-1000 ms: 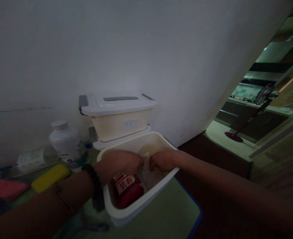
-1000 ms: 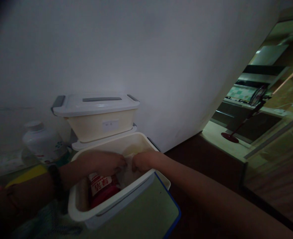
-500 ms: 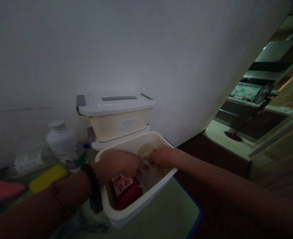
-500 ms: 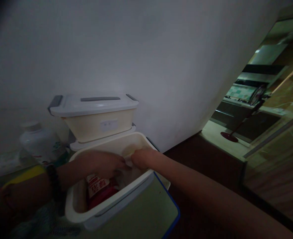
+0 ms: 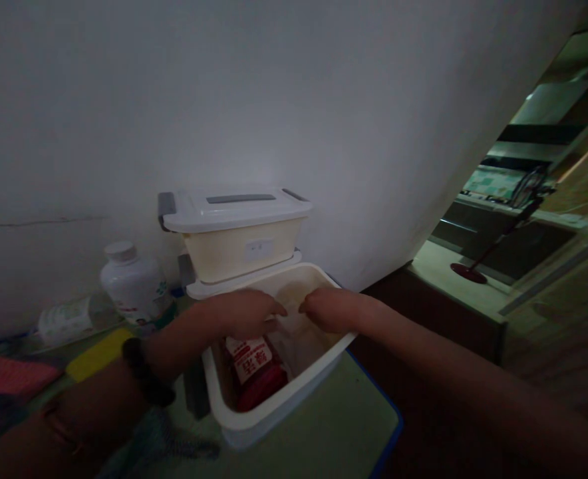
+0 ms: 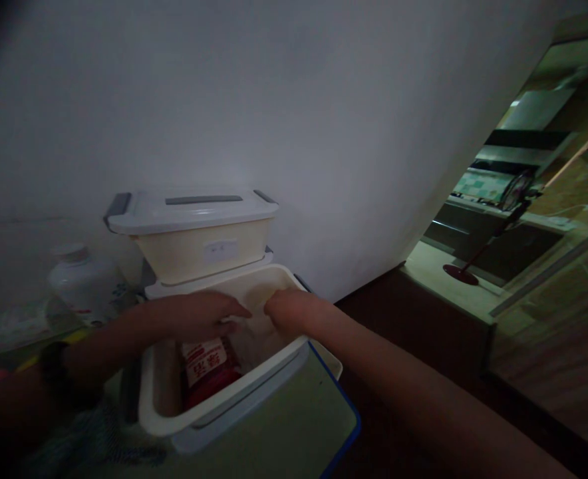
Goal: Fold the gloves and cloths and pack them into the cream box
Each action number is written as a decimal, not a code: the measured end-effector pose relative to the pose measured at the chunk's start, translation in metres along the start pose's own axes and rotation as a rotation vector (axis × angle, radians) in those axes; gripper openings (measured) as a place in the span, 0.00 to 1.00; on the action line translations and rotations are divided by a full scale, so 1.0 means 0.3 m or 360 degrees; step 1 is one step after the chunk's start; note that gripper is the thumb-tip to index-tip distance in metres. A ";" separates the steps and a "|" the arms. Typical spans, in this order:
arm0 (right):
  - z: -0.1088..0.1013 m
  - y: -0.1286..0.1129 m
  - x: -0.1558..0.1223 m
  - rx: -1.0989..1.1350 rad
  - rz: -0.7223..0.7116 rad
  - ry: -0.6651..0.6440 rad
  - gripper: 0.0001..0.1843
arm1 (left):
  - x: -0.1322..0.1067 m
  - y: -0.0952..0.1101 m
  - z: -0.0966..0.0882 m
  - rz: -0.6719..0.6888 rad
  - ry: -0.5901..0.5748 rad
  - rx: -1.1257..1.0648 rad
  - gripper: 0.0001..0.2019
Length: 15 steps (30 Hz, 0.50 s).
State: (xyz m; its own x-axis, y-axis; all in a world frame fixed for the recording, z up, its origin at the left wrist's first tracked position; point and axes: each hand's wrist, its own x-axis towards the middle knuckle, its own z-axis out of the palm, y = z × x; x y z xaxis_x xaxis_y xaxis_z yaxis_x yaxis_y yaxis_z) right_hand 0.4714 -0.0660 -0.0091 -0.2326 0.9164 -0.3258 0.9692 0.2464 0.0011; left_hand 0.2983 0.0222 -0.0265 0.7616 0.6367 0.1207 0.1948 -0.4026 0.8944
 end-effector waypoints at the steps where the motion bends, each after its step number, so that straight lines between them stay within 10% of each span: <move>1: -0.003 0.004 -0.017 0.0051 -0.0035 0.0126 0.16 | -0.020 0.017 -0.022 0.0005 -0.0104 0.0072 0.08; 6: 0.015 0.035 -0.085 0.0385 -0.0190 0.0715 0.16 | -0.160 0.047 -0.097 0.0309 -0.0240 0.0604 0.11; 15: 0.092 0.074 -0.085 0.0994 -0.0139 0.1418 0.11 | -0.338 -0.086 0.007 0.0224 0.0804 0.0455 0.15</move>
State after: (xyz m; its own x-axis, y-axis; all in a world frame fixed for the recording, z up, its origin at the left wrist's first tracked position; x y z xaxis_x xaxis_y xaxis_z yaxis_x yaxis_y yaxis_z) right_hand 0.5011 -0.0925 -0.0268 -0.0340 0.8649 0.5008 0.7584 0.3486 -0.5507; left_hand 0.2171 -0.0332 -0.0628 0.4174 0.7702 0.4822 0.3253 -0.6221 0.7121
